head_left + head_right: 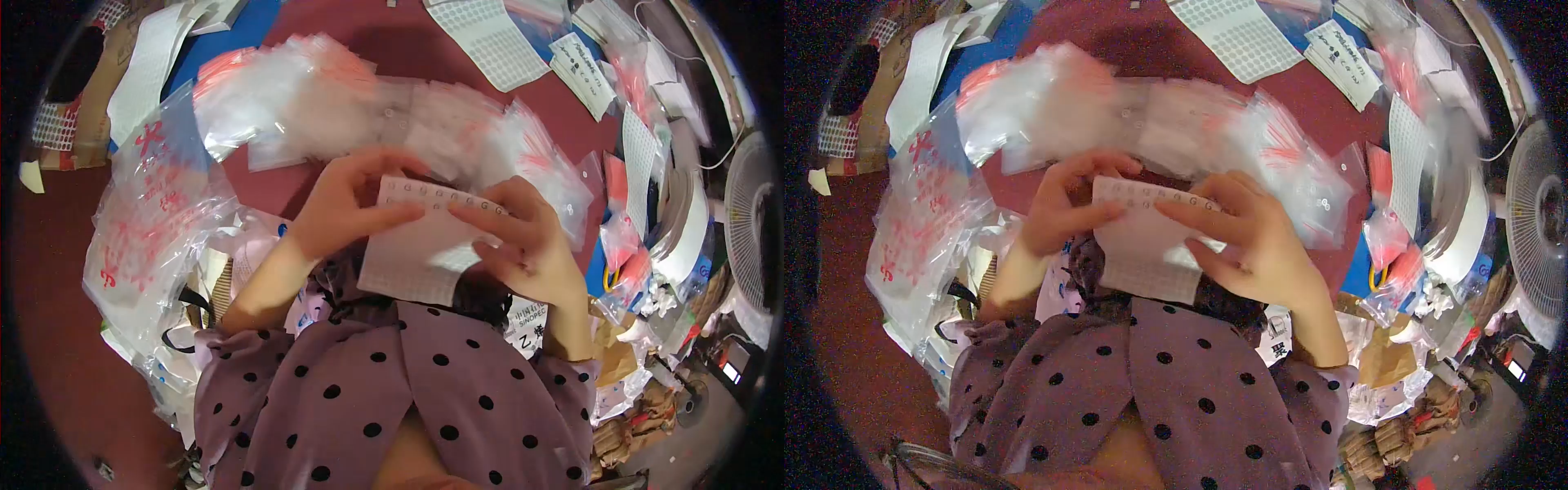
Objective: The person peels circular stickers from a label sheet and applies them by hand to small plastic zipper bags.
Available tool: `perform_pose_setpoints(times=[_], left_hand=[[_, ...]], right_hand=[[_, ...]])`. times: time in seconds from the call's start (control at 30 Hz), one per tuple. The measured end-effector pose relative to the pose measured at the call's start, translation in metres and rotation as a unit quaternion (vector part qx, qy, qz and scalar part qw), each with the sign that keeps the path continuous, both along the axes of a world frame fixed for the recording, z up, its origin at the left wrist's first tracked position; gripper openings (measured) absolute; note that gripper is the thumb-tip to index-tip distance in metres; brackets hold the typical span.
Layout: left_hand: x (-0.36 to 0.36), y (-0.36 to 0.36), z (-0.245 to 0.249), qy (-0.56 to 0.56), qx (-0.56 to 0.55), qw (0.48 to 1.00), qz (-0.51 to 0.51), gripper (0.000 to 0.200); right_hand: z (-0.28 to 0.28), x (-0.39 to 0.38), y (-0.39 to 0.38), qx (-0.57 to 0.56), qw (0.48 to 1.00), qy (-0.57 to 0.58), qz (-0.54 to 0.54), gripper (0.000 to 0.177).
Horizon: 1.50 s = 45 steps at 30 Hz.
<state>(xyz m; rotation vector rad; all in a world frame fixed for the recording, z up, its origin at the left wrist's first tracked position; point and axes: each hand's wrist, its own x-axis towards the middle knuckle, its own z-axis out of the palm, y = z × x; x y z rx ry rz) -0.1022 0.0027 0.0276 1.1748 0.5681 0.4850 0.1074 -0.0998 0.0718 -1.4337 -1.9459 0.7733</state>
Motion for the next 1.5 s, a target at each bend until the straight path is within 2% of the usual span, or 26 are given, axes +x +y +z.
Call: perform_pose_setpoints(times=[0.03,0.1,0.13,0.17,0.23,0.37,0.47,0.53,0.63,0.73,0.77,0.83,1.0,1.1,1.17,1.2,1.27,1.33,1.5], left_hand=[[0.005,-0.005,-0.001,0.048,-0.001,0.999,0.014,0.025],[0.013,-0.010,0.006,0.064,0.044,0.997,0.015,0.019],[0.017,-0.013,0.010,0.080,0.087,0.993,0.019,0.013],[0.021,-0.015,0.013,0.081,0.086,0.993,0.014,0.013],[0.028,-0.019,0.015,0.098,0.137,0.985,0.039,0.009],[0.030,-0.020,0.010,0.116,0.186,0.975,0.036,0.010],[0.032,-0.020,0.009,0.151,0.143,0.978,0.024,0.009],[0.036,-0.022,0.007,0.084,0.051,0.993,0.062,0.008],[0.048,-0.030,0.011,0.073,0.067,0.992,0.077,0.011],[0.046,-0.028,0.009,0.108,0.010,0.994,0.015,0.014],[0.046,-0.029,0.008,0.108,0.010,0.994,0.014,0.014],[0.044,-0.029,0.005,0.077,0.089,0.993,0.028,0.015],[0.040,-0.028,0.008,0.089,0.049,0.994,0.042,0.014],[0.040,-0.027,0.008,0.084,0.046,0.994,0.053,0.014],[0.041,-0.026,0.007,0.084,0.063,0.993,0.056,0.013],[0.042,-0.027,0.005,0.078,0.088,0.991,0.055,0.013],[0.042,-0.028,0.005,0.073,0.114,0.989,0.054,0.013],[0.042,-0.028,0.007,0.087,0.078,0.991,0.057,0.014],[0.038,-0.026,0.005,0.092,0.076,0.991,0.068,0.014]], right_hand=[[-0.001,0.002,-0.004,-0.001,1.000,0.001,-0.004,0.042],[-0.003,0.007,-0.009,-0.083,0.974,0.171,-0.125,0.028],[0.003,0.007,-0.007,-0.182,0.938,0.228,-0.187,0.016],[0.000,0.008,-0.007,-0.182,0.937,0.229,-0.191,0.016],[-0.005,0.011,-0.008,-0.170,0.952,0.167,-0.193,0.016],[-0.010,0.014,-0.017,-0.173,0.939,0.198,-0.223,0.013],[-0.011,0.017,-0.020,-0.131,0.948,0.188,-0.223,0.010],[-0.009,0.021,-0.018,-0.098,0.966,0.121,-0.205,0.010],[-0.014,0.019,-0.021,-0.122,0.951,0.169,-0.227,0.009],[-0.014,0.017,-0.023,-0.140,0.956,0.140,-0.216,0.011],[-0.013,0.019,-0.022,-0.140,0.956,0.140,-0.216,0.011],[-0.010,0.029,-0.020,-0.141,0.961,0.131,-0.199,0.009],[-0.004,0.033,-0.022,-0.193,0.954,0.132,-0.187,0.005],[-0.002,0.028,-0.018,-0.167,0.965,0.102,-0.172,0.013],[-0.002,0.025,-0.010,0.012,0.987,0.007,-0.162,0.017],[-0.001,0.026,-0.009,0.012,0.987,0.007,-0.161,0.017],[0.000,0.025,-0.008,-0.031,0.997,-0.010,-0.074,0.020],[0.001,0.021,-0.006,-0.024,0.996,-0.027,-0.086,0.020],[-0.001,0.010,-0.006,-0.030,0.991,-0.050,-0.123,0.020]])
